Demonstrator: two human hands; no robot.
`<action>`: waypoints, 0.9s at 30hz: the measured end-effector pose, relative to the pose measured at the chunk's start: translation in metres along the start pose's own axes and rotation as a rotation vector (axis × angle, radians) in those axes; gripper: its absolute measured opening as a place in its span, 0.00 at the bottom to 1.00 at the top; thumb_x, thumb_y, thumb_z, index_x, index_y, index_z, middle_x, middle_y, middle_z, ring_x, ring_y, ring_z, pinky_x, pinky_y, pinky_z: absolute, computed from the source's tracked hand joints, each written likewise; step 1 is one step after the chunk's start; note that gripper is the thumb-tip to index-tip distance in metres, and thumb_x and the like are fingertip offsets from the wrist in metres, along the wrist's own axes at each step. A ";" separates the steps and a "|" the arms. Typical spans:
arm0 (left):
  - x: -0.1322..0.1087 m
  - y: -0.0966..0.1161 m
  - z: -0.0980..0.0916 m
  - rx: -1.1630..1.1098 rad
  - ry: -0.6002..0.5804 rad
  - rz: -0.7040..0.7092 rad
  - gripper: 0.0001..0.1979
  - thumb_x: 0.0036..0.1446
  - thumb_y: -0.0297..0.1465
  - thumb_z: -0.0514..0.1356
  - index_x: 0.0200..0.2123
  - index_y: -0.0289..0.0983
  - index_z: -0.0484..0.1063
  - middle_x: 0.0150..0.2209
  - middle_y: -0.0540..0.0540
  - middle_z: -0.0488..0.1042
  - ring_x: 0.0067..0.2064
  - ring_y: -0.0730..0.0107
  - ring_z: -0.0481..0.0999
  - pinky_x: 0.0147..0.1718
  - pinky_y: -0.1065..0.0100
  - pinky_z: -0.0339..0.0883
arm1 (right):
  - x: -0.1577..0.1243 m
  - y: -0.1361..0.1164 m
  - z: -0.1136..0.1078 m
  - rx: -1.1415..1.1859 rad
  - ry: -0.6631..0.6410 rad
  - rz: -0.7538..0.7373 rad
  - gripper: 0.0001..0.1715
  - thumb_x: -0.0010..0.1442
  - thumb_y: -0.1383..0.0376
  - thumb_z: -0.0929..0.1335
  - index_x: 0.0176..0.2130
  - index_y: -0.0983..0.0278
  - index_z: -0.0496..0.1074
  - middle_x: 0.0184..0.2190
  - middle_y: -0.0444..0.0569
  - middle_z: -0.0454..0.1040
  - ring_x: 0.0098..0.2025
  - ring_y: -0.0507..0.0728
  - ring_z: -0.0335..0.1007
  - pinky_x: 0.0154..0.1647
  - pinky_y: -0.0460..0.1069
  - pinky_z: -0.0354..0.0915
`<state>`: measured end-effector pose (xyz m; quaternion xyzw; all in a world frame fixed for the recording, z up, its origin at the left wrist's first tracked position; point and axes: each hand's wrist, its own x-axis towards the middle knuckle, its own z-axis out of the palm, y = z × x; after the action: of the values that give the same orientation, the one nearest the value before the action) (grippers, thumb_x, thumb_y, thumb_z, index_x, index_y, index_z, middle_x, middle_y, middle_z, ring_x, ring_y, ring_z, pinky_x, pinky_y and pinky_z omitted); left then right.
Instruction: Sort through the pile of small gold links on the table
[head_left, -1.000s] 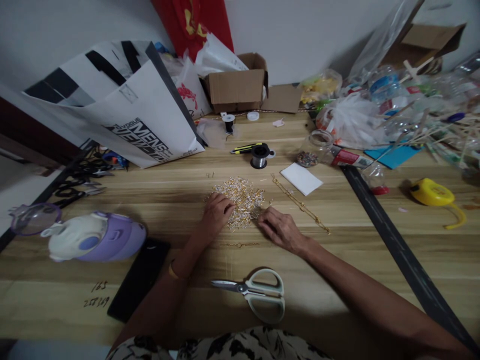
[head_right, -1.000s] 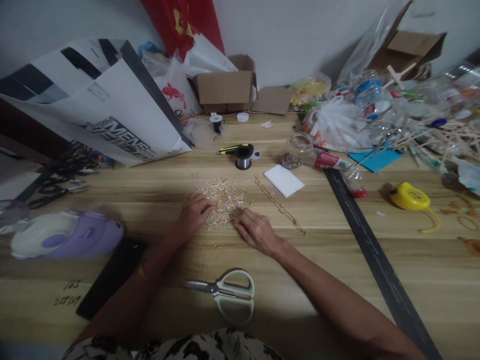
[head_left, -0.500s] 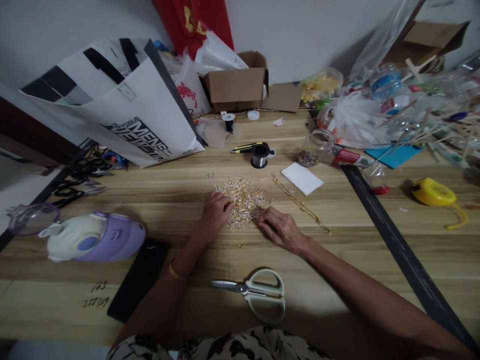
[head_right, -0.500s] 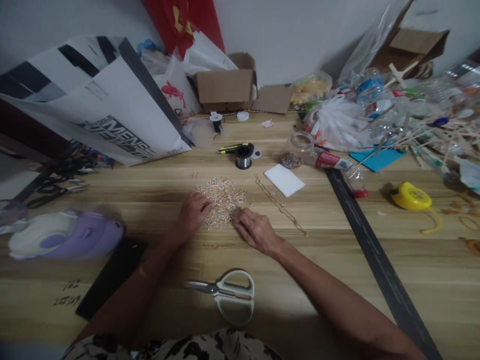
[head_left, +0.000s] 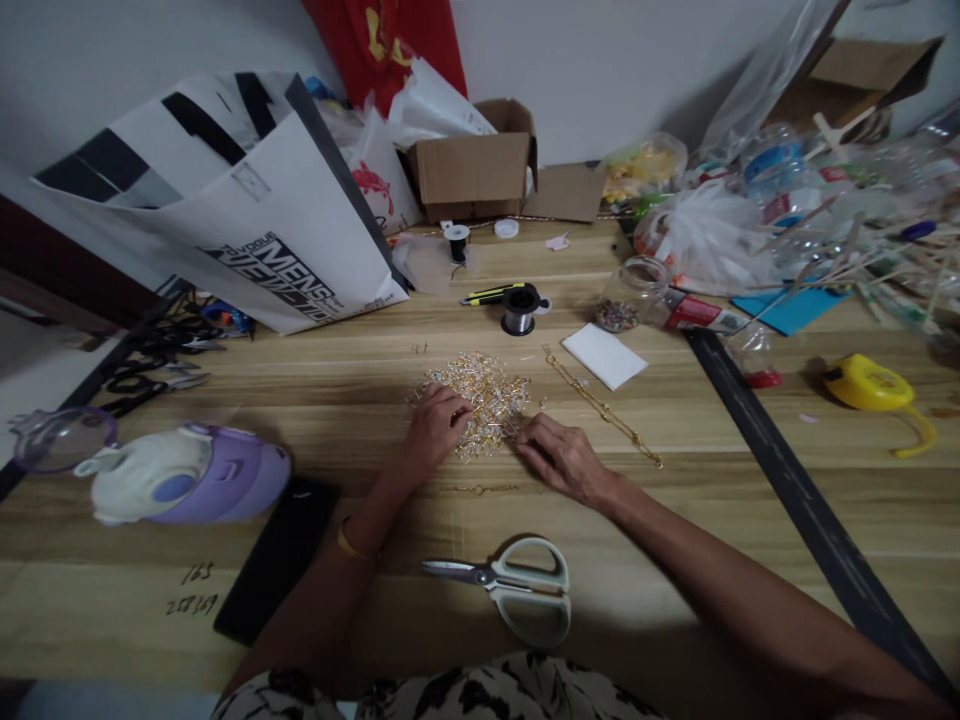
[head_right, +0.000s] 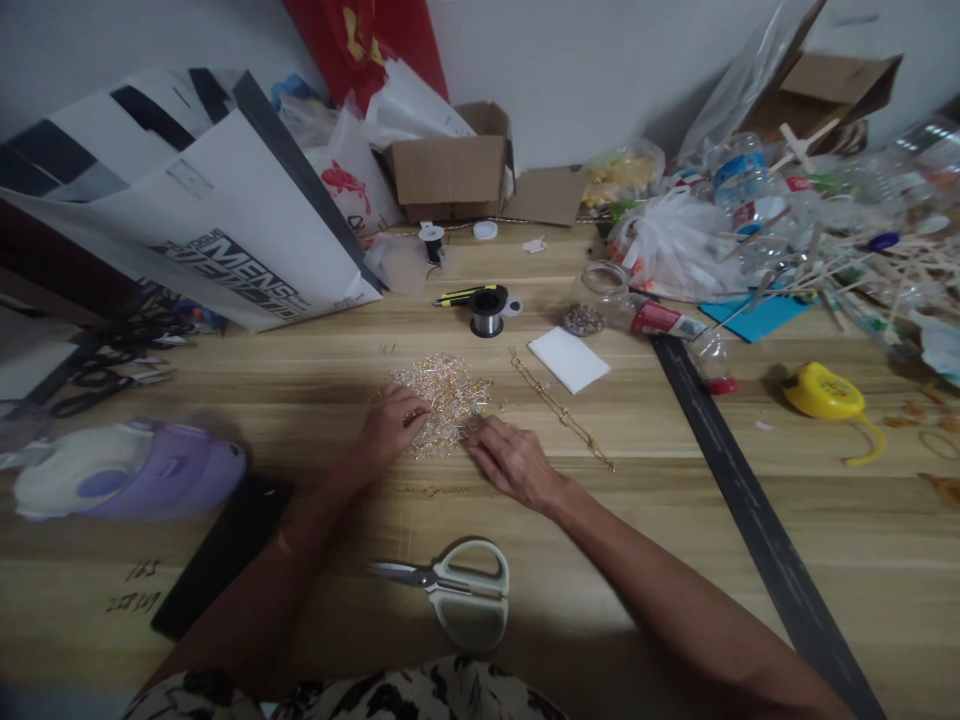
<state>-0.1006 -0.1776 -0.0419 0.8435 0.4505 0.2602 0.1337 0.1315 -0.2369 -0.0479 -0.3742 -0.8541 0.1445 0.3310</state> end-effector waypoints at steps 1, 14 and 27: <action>0.000 0.000 0.000 0.003 -0.002 0.010 0.05 0.56 0.27 0.58 0.29 0.38 0.72 0.31 0.47 0.73 0.40 0.64 0.67 0.43 0.61 0.62 | 0.000 0.000 0.000 -0.001 0.001 0.002 0.05 0.66 0.66 0.60 0.39 0.63 0.65 0.32 0.50 0.69 0.31 0.54 0.66 0.32 0.46 0.63; 0.000 0.001 -0.012 0.094 -0.062 0.063 0.07 0.59 0.27 0.55 0.29 0.37 0.70 0.31 0.47 0.71 0.39 0.63 0.65 0.45 0.59 0.61 | 0.000 -0.001 0.000 0.004 0.019 -0.006 0.05 0.66 0.66 0.61 0.39 0.63 0.65 0.32 0.50 0.69 0.31 0.54 0.67 0.32 0.47 0.63; 0.000 -0.008 -0.024 0.090 -0.170 0.106 0.06 0.56 0.25 0.57 0.27 0.37 0.71 0.30 0.47 0.69 0.39 0.63 0.65 0.45 0.60 0.61 | 0.002 0.003 -0.002 0.166 0.084 0.077 0.06 0.66 0.66 0.60 0.37 0.63 0.65 0.30 0.49 0.67 0.31 0.54 0.64 0.32 0.48 0.62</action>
<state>-0.1191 -0.1732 -0.0254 0.8904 0.4035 0.1737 0.1193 0.1335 -0.2335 -0.0473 -0.3838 -0.8095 0.2114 0.3907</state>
